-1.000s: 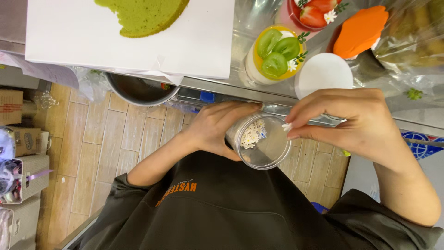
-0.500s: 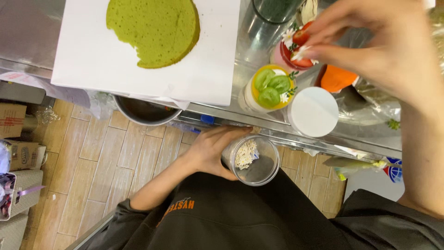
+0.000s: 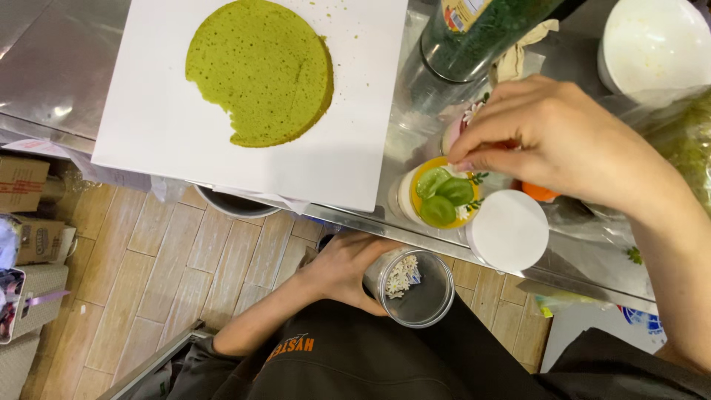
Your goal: The person kneads and rolls orange fondant into a long, thin rope, then uses a white plastic scraper to straighten and shape it on a stainless steel countertop. The person also wipes the countertop with a cloth and places the shaped fondant on a metal tray.
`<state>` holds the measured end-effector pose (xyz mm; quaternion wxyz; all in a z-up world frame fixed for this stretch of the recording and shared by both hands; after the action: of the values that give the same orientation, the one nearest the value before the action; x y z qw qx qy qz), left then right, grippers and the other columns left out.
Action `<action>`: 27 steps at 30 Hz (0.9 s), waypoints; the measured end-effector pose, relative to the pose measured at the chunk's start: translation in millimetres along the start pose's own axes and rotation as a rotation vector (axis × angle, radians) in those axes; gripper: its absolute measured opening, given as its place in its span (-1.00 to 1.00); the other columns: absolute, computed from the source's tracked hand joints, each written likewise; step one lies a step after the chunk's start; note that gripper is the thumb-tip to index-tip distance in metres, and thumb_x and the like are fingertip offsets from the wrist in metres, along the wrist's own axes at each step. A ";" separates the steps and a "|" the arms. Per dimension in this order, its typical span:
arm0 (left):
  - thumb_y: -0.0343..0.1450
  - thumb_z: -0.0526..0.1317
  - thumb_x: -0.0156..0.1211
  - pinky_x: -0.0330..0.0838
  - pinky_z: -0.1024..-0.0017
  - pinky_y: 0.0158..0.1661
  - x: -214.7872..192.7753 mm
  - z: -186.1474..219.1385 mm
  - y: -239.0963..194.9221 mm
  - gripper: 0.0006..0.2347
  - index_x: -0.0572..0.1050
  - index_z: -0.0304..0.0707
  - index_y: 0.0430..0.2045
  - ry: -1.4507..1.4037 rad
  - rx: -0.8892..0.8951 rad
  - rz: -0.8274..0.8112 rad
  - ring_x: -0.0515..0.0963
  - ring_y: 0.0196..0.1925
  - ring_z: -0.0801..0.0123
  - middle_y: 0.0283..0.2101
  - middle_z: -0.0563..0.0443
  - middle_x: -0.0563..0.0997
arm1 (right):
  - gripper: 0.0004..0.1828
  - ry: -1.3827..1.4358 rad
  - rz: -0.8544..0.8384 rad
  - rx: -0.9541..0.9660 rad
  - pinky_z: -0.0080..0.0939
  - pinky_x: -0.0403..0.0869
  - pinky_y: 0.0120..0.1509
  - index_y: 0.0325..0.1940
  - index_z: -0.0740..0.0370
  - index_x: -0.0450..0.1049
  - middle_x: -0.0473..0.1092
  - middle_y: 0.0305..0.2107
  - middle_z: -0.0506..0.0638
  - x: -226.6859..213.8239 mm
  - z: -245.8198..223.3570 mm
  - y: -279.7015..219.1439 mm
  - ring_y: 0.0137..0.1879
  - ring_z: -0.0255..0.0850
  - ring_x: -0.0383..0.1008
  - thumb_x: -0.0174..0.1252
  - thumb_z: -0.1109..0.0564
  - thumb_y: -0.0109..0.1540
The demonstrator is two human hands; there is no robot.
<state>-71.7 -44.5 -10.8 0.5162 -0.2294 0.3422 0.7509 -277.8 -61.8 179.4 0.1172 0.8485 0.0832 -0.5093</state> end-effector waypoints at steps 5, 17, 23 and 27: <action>0.03 0.24 0.55 0.52 0.17 0.02 5.7 -1.2 -3.0 -0.15 0.44 -0.36 0.10 0.053 0.070 0.052 0.66 -0.03 -0.04 -0.07 -0.23 0.63 | -0.75 -0.004 0.026 -0.119 -0.08 0.43 0.07 -0.18 0.09 0.68 0.57 -0.28 -0.09 -1.4 -4.4 -3.4 -0.10 -0.14 0.50 0.35 0.12 0.05; 0.05 0.25 0.55 0.54 0.20 0.00 5.8 0.2 -0.7 -0.17 0.44 -0.36 0.08 0.063 0.077 0.035 0.68 -0.08 -0.02 -0.14 -0.22 0.64 | -0.53 -0.145 0.095 -0.171 -0.03 0.35 0.17 0.02 0.03 0.64 0.48 -0.08 -0.03 -10.1 -0.3 -35.8 0.06 -0.08 0.40 0.23 0.20 0.01; 0.01 0.21 0.56 0.53 0.15 0.09 -1.7 5.2 -7.0 -0.14 0.42 -0.26 0.15 0.055 0.074 0.060 0.65 0.06 -0.03 0.01 -0.18 0.63 | -0.56 -0.328 0.126 0.157 -0.15 0.51 0.02 0.01 0.10 0.61 0.51 -0.03 -0.04 -9.3 -13.4 -94.5 -0.04 -0.18 0.50 0.24 -0.12 0.13; 0.05 0.20 0.58 0.53 0.17 0.14 -1.3 5.8 -7.9 -0.12 0.37 -0.23 0.23 -0.020 0.049 0.013 0.63 0.12 -0.02 0.13 -0.20 0.59 | -0.11 -0.582 0.112 0.488 -0.11 0.55 -0.19 0.04 0.18 0.58 0.52 -0.08 0.01 45.5 -12.7 -131.0 -0.10 -0.09 0.54 0.33 -0.52 -0.09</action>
<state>-63.8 -39.1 -8.2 0.5201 -0.2071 0.3568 0.7479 -279.9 68.3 129.9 -0.0421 0.6746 -0.1236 -0.7266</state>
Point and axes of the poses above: each hand's wrist, its own y-axis towards the middle knuckle, its own x-axis out of the palm, z = x × y, the point moved 8 cm from there along y, towards the middle knuckle
